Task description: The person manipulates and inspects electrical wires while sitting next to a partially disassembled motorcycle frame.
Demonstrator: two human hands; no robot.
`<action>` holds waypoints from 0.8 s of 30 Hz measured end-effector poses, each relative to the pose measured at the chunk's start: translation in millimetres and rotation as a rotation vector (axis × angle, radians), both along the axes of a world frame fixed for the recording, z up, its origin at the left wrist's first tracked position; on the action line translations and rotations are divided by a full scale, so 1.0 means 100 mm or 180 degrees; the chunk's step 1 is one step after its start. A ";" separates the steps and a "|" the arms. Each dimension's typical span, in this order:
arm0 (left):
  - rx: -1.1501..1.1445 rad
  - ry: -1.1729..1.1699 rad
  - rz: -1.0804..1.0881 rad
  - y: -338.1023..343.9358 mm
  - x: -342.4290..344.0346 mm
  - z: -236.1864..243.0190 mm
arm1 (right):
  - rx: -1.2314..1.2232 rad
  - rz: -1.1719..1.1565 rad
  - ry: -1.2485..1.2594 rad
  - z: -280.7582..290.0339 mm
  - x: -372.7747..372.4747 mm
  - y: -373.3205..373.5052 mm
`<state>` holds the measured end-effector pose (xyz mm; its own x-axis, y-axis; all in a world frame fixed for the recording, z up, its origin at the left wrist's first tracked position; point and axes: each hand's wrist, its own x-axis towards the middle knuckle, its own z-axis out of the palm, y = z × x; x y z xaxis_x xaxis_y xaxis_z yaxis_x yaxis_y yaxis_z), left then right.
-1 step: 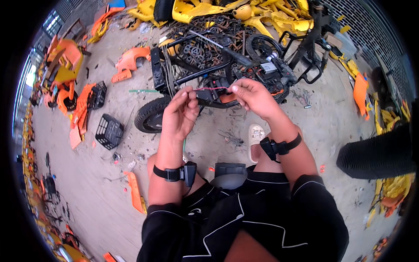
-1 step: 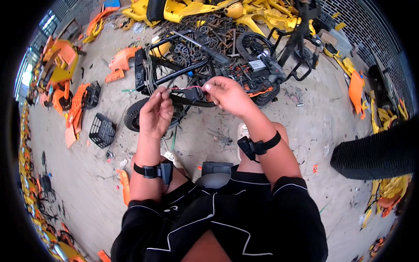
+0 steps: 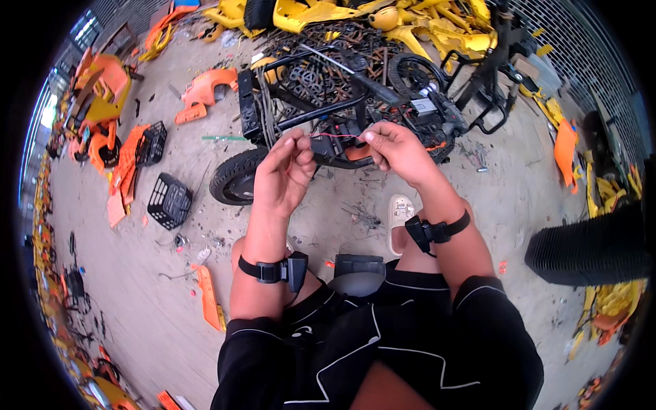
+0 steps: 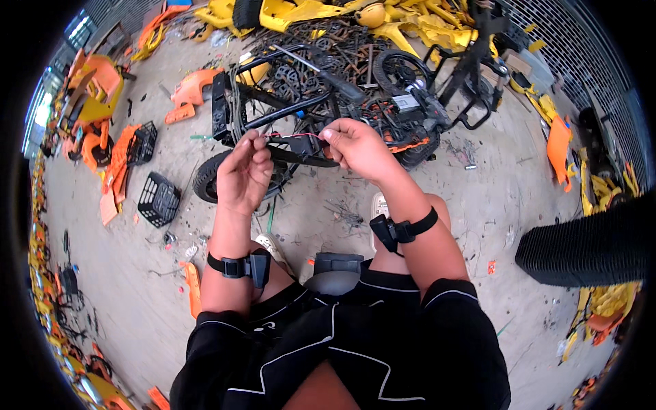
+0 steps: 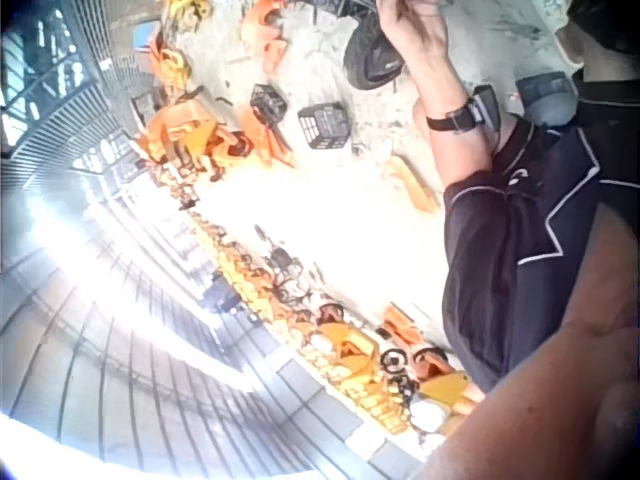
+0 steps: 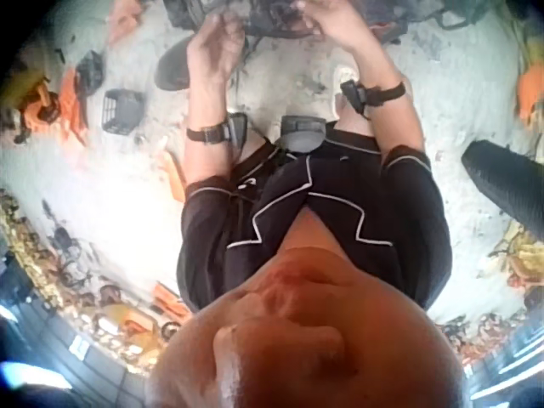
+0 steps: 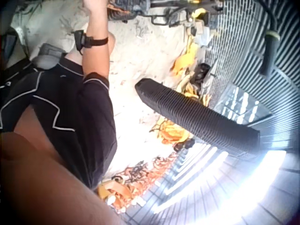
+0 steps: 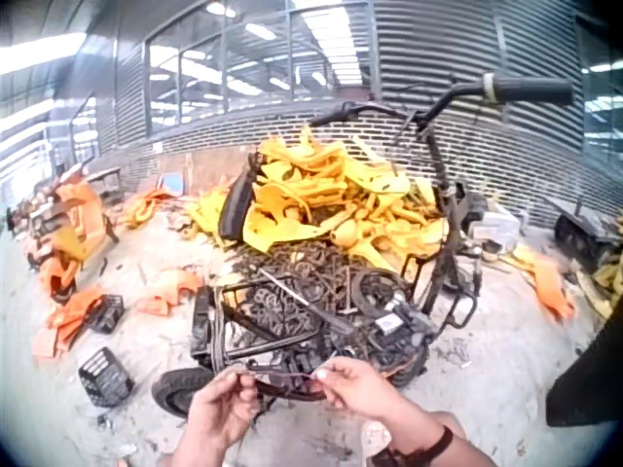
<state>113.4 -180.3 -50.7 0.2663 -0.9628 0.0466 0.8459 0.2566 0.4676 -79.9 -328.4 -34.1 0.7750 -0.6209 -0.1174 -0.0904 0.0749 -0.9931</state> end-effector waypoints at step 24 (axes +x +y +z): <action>0.0806 -0.2948 0.1582 -0.44 -0.23 -0.25 | -0.0119 0.0077 -0.1084 -0.39 0.42 0.07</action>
